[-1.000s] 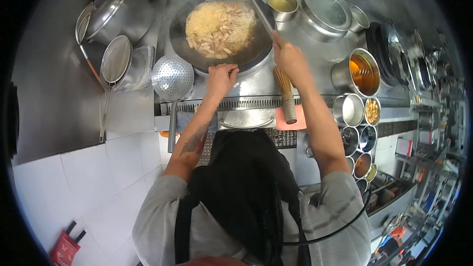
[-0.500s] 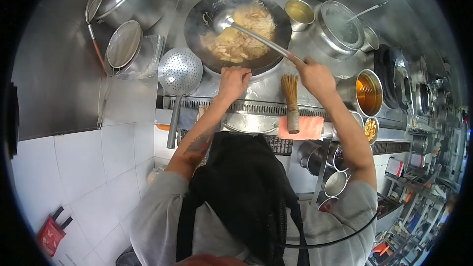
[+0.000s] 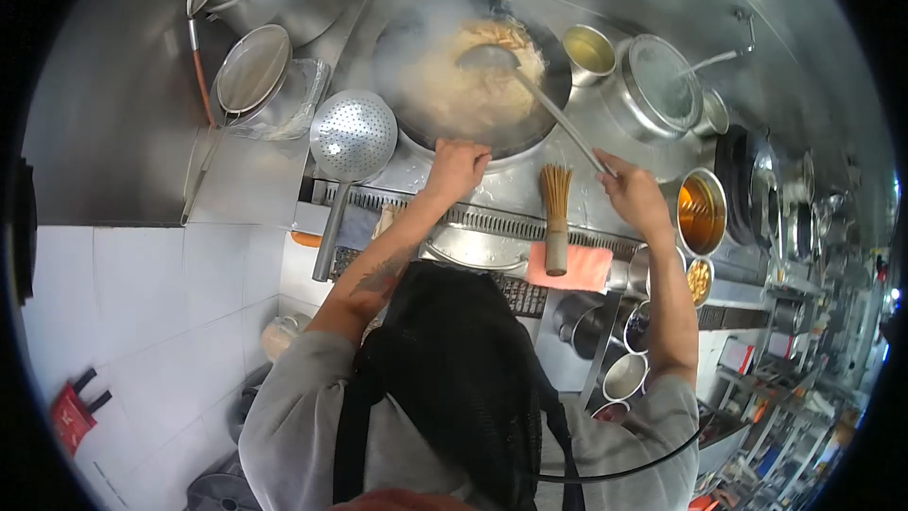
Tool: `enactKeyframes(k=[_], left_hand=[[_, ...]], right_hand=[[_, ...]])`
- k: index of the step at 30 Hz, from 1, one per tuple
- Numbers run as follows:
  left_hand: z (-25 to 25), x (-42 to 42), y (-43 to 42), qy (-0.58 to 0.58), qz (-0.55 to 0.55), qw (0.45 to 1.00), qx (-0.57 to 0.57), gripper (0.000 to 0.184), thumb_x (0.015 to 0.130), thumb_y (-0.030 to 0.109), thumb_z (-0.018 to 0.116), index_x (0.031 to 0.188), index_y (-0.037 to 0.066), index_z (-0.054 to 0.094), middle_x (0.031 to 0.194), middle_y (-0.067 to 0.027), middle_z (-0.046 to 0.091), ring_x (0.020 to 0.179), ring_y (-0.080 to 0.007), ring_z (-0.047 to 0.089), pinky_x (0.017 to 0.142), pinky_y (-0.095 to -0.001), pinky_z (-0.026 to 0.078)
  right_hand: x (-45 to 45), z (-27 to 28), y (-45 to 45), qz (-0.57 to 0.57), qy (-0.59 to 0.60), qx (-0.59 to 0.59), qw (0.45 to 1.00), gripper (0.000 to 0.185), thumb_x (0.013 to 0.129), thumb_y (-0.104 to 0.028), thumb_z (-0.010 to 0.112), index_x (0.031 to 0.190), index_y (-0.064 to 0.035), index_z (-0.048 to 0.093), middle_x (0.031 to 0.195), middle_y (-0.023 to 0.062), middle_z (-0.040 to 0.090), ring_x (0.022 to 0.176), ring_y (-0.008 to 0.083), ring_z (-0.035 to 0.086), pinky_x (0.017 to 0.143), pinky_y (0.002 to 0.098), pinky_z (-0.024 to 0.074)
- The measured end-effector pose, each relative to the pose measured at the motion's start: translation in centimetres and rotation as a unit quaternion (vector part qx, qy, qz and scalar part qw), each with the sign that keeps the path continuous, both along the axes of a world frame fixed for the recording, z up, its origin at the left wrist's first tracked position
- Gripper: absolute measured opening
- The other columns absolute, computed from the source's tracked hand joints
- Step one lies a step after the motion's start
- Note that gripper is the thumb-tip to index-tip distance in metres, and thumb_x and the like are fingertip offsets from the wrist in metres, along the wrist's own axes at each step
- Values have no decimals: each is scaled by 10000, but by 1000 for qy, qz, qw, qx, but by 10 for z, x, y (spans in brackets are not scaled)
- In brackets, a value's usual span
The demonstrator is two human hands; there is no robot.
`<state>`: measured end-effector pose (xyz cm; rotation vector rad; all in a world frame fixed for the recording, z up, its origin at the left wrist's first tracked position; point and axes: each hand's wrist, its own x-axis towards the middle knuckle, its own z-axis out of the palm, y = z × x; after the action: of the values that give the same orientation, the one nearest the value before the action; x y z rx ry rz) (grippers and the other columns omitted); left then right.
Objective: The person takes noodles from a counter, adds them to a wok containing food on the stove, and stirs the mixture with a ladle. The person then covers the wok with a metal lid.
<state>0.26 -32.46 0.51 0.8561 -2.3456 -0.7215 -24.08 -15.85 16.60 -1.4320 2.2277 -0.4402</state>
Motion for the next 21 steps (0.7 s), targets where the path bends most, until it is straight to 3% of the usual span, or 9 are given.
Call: enactKeyframes(k=[4, 6, 8, 10, 12, 13, 15, 18, 21], left_hand=[[-5, -1, 1, 11, 12, 1000, -8, 157, 847, 173, 685, 934, 76, 771, 863, -117, 710, 876, -306, 654, 859, -446, 401], [-6, 0, 2, 18, 15, 1000, -9, 155, 846, 172, 685, 933, 76, 771, 863, -115, 710, 875, -306, 654, 858, -447, 401], [-6, -1, 1, 25, 16, 1000, -10, 154, 845, 170, 686, 932, 75, 770, 863, -112, 711, 873, -305, 654, 858, -449, 400], [-8, -1, 2, 32, 12, 999, -4, 146, 842, 163, 689, 925, 74, 771, 870, -113, 716, 881, -305, 656, 860, -451, 399], [-10, 0, 5, 33, 15, 999, -4, 143, 842, 159, 690, 923, 74, 771, 877, -115, 720, 885, -304, 658, 856, -448, 402], [-7, -3, 1, 40, 19, 999, -11, 140, 842, 156, 691, 922, 74, 772, 884, -117, 724, 889, -304, 660, 853, -444, 404], [-5, -3, 1, 36, 13, 999, -3, 144, 845, 153, 689, 928, 70, 772, 899, -122, 729, 895, -308, 663, 852, -446, 414], [-9, -4, 2, 28, 11, 1000, 4, 155, 847, 154, 692, 946, 66, 773, 924, -132, 735, 908, -320, 670, 856, -448, 440], [-10, -6, 0, 20, 8, 1000, 18, 180, 844, 171, 706, 975, 68, 774, 938, -138, 739, 919, -331, 676, 869, -445, 468]], right_hand=[[2, -47, -88, 7, 102, -125, 987, 430, 961, -212, 604, 1379, -114, 587, 1056, 300, 675, 918, 406, 696, 829, 438, 523], [22, -36, -137, -105, -42, 19, 993, 454, 970, -236, 586, 1399, -89, 558, 1094, 296, 671, 945, 424, 689, 855, 455, 523], [36, -57, -142, -55, -35, -20, 998, 466, 964, -230, 588, 1409, -97, 548, 1088, 285, 678, 913, 428, 692, 829, 464, 534], [37, -69, -135, -1, -30, -57, 998, 478, 958, -223, 589, 1419, -105, 539, 1083, 274, 685, 880, 431, 694, 803, 473, 544], [34, -73, -101, 164, 106, -103, 975, 517, 950, -210, 597, 1458, -172, 509, 971, 217, 706, 761, 408, 693, 702, 494, 548], [34, -68, -83, 160, 107, -107, 975, 517, 950, -210, 597, 1458, -172, 509, 971, 217, 706, 761, 408, 693, 702, 494, 548], [33, -51, -43, 216, 280, -20, 935, 546, 937, -192, 621, 1468, -217, 501, 828, 186, 662, 682, 399, 666, 627, 496, 534], [7, -26, -16, 176, 299, -57, 936, 562, 935, -175, 627, 1477, -229, 488, 753, 181, 605, 637, 396, 643, 603, 507, 518], [25, -44, 41, 90, 243, -101, 961, 570, 926, -177, 644, 1474, -222, 492, 748, 205, 609, 643, 411, 642, 606, 512, 515]])
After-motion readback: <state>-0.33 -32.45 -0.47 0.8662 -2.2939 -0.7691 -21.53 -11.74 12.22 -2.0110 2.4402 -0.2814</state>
